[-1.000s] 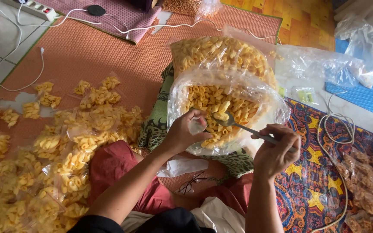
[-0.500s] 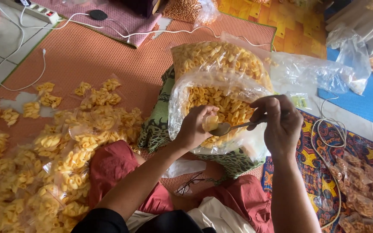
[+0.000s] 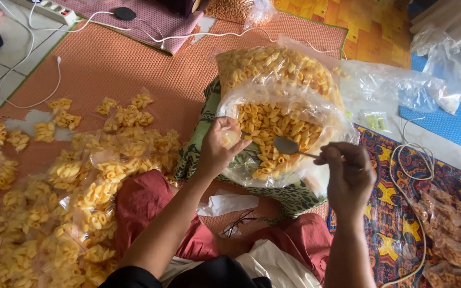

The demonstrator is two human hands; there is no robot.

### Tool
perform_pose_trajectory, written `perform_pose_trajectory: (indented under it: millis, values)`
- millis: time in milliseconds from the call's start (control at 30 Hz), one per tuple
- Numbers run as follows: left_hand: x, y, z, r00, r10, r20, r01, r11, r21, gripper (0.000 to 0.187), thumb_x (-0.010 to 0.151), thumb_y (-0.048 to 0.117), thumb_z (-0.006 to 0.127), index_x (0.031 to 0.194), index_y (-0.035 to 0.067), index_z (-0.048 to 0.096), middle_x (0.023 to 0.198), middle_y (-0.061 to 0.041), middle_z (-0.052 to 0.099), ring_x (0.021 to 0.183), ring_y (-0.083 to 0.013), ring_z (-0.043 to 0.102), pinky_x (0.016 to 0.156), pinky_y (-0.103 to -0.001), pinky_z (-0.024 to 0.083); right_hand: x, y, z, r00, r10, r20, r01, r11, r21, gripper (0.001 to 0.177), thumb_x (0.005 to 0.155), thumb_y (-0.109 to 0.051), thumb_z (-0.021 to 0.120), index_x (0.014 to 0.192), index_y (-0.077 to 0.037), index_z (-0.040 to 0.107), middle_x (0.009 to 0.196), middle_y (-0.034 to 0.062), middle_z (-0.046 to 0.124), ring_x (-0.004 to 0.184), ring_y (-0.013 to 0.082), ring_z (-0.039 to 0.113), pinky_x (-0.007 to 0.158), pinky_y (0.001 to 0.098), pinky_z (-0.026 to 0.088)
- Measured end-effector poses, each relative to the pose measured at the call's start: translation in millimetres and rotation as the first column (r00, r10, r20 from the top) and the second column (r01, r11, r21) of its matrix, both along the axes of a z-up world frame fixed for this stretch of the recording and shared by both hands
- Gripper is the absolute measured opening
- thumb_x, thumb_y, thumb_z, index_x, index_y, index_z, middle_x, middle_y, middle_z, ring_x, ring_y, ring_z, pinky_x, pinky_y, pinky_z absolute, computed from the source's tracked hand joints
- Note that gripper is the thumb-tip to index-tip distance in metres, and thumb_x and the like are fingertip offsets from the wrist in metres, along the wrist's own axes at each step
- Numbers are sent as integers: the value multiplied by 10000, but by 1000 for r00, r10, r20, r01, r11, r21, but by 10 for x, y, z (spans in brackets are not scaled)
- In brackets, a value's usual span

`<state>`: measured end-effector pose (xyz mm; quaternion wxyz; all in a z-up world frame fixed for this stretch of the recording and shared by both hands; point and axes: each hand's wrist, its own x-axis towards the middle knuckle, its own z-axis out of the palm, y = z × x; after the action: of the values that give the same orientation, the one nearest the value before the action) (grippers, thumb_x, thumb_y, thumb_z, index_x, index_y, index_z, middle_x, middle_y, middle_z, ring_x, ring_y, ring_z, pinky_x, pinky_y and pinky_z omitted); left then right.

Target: Manually packaging snacks by scooping them from a large bulk bag into small plastic bags using a spoon.

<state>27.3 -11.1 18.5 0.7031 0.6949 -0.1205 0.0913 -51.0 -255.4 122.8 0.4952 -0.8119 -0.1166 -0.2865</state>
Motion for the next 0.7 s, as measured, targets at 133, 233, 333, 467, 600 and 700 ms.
perform_pose_trajectory:
  millis: [133,233,333,467,600,700]
  values:
    - [-64,60,0,999,16,-51,-21,995,-97,517,810,184,880,1186,17,568,979,-119,667,1030,-283,659,1011,-477,499,13,188,-788,995,-84,-54,94,975,202,85,1052,-39,650,1018,37,670,786,135,681,690,192,704,701,362,626]
    - [-67,52,-58,999,-13,-32,9,991,-133,513,815,140,884,1190,-1,564,964,-125,651,1004,-287,654,1001,-490,511,62,308,-1157,988,-138,-71,152,949,275,107,1060,-66,640,1007,23,667,784,120,692,681,180,707,691,346,618]
    - [-48,53,-50,999,-11,-38,5,989,-146,533,808,142,893,1198,-1,559,966,-123,647,1004,-271,653,989,-484,516,169,375,-1382,981,-182,-67,194,925,327,119,1078,-86,622,1013,5,662,802,112,705,699,171,715,714,339,616]
    - [-49,25,-79,1000,-9,-16,6,988,-153,561,817,131,883,1239,-24,549,981,-161,639,1011,-316,656,989,-526,518,286,491,-1498,976,-210,-52,214,896,390,153,1098,-120,597,1030,9,642,841,125,703,746,179,715,746,349,610]
    - [-85,-41,-178,999,-19,-29,13,984,-179,614,818,149,883,1303,-35,552,1000,-162,638,1061,-324,647,1012,-527,506,319,540,-1562,972,-222,-76,233,872,430,174,1103,-152,595,1040,-1,655,876,178,726,793,225,753,733,367,613]
    - [-66,-49,-204,999,4,-37,-10,986,-164,597,821,178,884,1291,-22,575,1011,-149,643,1087,-304,648,1012,-501,505,270,531,-1537,976,-195,-98,218,832,510,175,1101,-164,589,1045,-6,638,904,152,728,770,185,735,760,339,614]
